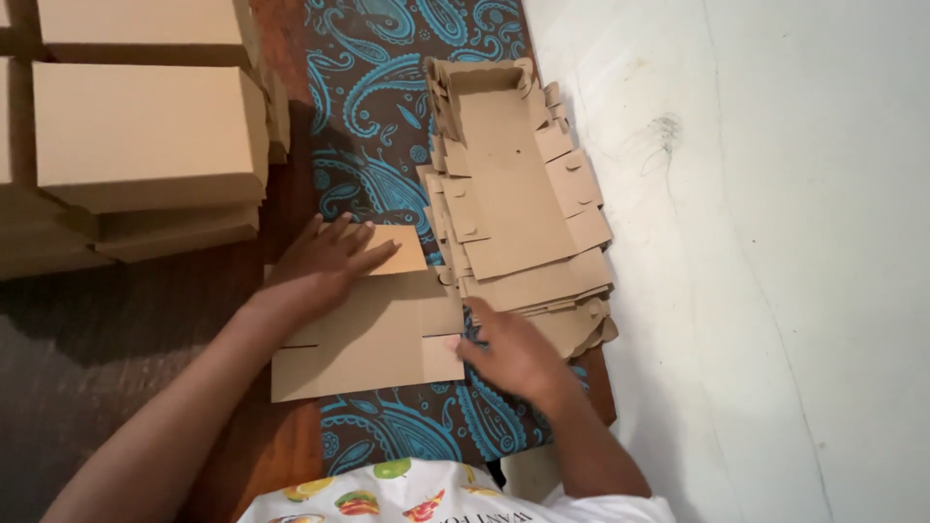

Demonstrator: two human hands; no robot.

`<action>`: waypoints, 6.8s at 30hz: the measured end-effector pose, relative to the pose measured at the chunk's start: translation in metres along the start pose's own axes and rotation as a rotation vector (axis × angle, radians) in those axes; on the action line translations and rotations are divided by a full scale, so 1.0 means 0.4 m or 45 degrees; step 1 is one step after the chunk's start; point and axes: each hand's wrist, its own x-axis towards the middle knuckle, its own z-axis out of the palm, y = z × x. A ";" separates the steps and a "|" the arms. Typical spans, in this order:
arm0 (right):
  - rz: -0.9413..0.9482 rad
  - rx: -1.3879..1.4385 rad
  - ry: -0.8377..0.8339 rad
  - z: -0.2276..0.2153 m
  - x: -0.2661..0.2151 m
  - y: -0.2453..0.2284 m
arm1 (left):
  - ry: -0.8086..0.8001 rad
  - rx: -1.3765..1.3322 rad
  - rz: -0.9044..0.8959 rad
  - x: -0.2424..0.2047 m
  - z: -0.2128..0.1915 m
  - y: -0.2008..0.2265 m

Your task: The person folds flat cardboard pieces into small boxes by hand, inserting tabs into slots to form the sides and closing the flaps. Completed boxes are stacked on the left side of the table while additional flat pieces remain on the right.

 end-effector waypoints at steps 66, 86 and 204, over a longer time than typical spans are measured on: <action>-1.229 -0.795 0.906 0.235 0.017 -0.144 | 0.202 -0.240 0.054 -0.026 -0.024 -0.006; -0.735 -0.089 0.844 0.251 0.037 -0.162 | -0.328 -0.084 -0.634 -0.015 -0.096 0.076; -1.030 0.337 0.189 0.116 0.167 0.020 | 0.270 -0.851 0.001 -0.234 0.000 0.067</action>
